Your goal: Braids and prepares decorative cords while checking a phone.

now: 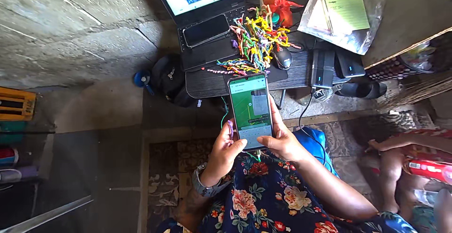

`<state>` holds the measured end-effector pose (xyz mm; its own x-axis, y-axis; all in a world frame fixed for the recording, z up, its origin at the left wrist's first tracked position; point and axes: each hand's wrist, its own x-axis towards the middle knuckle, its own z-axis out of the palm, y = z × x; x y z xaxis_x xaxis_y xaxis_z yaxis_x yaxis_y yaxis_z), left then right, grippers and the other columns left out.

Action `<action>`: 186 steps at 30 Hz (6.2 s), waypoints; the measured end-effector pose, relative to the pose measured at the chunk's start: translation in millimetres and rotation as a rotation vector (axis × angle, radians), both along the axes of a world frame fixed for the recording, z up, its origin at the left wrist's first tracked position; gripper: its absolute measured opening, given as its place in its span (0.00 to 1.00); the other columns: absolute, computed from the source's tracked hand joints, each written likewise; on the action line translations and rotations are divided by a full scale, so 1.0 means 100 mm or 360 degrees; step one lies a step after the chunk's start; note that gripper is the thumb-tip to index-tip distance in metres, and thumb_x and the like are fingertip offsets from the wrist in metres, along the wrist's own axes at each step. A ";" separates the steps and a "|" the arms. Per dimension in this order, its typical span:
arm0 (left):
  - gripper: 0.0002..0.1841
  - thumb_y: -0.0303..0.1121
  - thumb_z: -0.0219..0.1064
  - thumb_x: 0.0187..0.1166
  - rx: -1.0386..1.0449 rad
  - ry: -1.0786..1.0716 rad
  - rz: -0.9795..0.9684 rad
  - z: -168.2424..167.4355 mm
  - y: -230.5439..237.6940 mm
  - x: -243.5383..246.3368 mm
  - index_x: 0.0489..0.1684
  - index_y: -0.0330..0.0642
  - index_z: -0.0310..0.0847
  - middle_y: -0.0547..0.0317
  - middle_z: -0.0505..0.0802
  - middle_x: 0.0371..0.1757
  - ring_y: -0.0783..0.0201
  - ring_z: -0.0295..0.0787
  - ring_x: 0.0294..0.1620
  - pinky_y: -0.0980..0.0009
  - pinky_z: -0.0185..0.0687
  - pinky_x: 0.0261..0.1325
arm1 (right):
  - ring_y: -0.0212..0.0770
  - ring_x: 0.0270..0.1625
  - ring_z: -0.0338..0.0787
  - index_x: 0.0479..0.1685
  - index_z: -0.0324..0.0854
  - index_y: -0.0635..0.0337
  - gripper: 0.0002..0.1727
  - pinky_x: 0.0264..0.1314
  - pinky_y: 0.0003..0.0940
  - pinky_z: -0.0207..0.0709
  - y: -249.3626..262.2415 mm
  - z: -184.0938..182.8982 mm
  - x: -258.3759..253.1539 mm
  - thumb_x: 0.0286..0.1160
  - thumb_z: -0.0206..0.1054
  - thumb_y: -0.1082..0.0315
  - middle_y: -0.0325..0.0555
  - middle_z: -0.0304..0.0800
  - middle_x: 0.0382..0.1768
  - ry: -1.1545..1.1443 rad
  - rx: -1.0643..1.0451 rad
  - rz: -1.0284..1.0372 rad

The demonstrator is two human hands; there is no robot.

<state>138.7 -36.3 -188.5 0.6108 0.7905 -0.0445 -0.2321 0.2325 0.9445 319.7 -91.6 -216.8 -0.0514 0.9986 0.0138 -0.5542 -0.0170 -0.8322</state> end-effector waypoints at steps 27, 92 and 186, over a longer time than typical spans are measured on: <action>0.25 0.18 0.57 0.76 0.0067 0.0009 0.0154 -0.01 -0.04 -0.08 0.75 0.28 0.62 0.62 0.89 0.61 0.72 0.88 0.62 0.70 0.84 0.69 | 0.33 0.70 0.85 0.94 0.19 0.34 0.64 0.71 0.33 0.83 0.02 -0.01 -0.07 0.64 0.64 0.80 0.33 0.72 0.79 -0.0011 0.0102 0.0142; 0.20 0.24 0.46 0.88 -0.0255 0.0065 0.0309 -0.32 0.15 -0.04 0.76 0.30 0.65 0.68 0.90 0.50 0.87 0.74 0.27 0.91 0.69 0.29 | 0.33 0.76 0.79 0.97 0.26 0.41 0.49 0.74 0.36 0.79 0.34 -0.33 -0.12 0.80 0.55 0.51 0.42 0.59 0.88 0.0157 -0.0174 0.0008; 0.13 0.26 0.52 0.87 -0.0495 0.0285 -0.0405 -0.57 0.27 -0.18 0.43 0.43 0.85 0.77 0.91 0.35 0.82 0.86 0.36 0.81 0.84 0.46 | 0.27 0.75 0.77 0.46 0.94 0.50 0.14 0.76 0.25 0.75 0.35 -0.47 0.14 0.77 0.72 0.52 0.37 0.82 0.71 -0.0911 0.0204 0.0138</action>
